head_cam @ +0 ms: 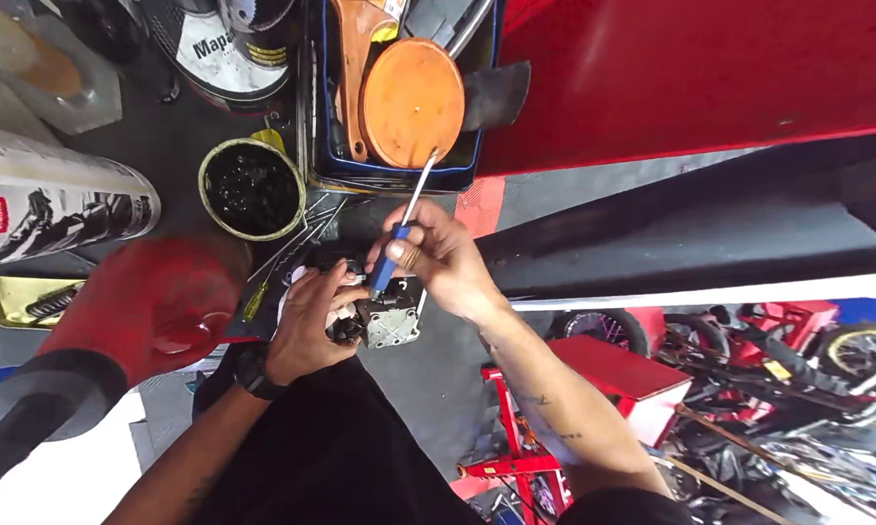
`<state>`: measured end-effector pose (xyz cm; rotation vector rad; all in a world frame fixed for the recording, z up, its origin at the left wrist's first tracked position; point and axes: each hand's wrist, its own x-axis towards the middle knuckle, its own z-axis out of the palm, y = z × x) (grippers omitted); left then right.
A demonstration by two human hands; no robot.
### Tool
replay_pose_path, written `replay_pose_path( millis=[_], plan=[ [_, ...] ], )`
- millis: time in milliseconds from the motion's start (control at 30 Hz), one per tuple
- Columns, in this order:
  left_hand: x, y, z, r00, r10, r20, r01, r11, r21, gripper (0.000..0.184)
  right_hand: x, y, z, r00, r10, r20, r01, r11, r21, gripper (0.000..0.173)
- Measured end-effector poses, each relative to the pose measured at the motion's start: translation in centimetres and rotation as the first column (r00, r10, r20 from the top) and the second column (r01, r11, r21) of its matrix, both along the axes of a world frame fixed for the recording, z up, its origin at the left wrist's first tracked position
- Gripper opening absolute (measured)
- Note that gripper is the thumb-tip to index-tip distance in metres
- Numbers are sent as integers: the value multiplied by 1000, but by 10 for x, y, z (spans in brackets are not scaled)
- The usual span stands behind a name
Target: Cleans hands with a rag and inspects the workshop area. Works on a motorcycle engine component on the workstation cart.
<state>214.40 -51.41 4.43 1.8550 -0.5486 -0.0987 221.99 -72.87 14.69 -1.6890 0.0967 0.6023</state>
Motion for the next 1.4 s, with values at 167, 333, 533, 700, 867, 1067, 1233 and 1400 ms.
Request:
replay_pose_path(
  millis=[167, 333, 533, 700, 867, 1067, 1233, 1400],
  plan=[
    [2, 0, 1, 1000, -14, 6, 14, 1000, -2, 101, -13, -20, 28, 969, -70, 236, 92, 992, -84, 27],
    [2, 0, 3, 998, -32, 51, 31, 999, 22, 100, -67, -61, 59, 923, -239, 301, 261, 965, -34, 33],
    [-9, 33, 27, 994, 94, 63, -99, 992, 78, 108, -148, -52, 41, 950, -280, 139, 282, 959, 4, 39],
    [-46, 36, 16, 929, 359, -85, -340, 923, 181, 41, -173, -37, 31, 972, -152, 177, 165, 984, -62, 29],
    [-75, 28, 49, 889, 457, -35, -453, 887, 88, 21, -182, -17, 30, 974, 81, 211, -18, 958, -286, 31],
    [-141, 16, 82, 968, 171, 182, -203, 964, 173, 28, -191, -12, 32, 952, 249, 178, -248, 968, -30, 19],
    [-183, 29, 79, 933, 102, 344, -182, 960, 211, 19, -208, -23, 25, 891, 448, 71, -453, 872, 186, 21],
    [-208, 72, 82, 911, 355, 210, -395, 899, 191, 21, -217, -11, 24, 870, 489, 60, -493, 865, 90, 22]
  ],
)
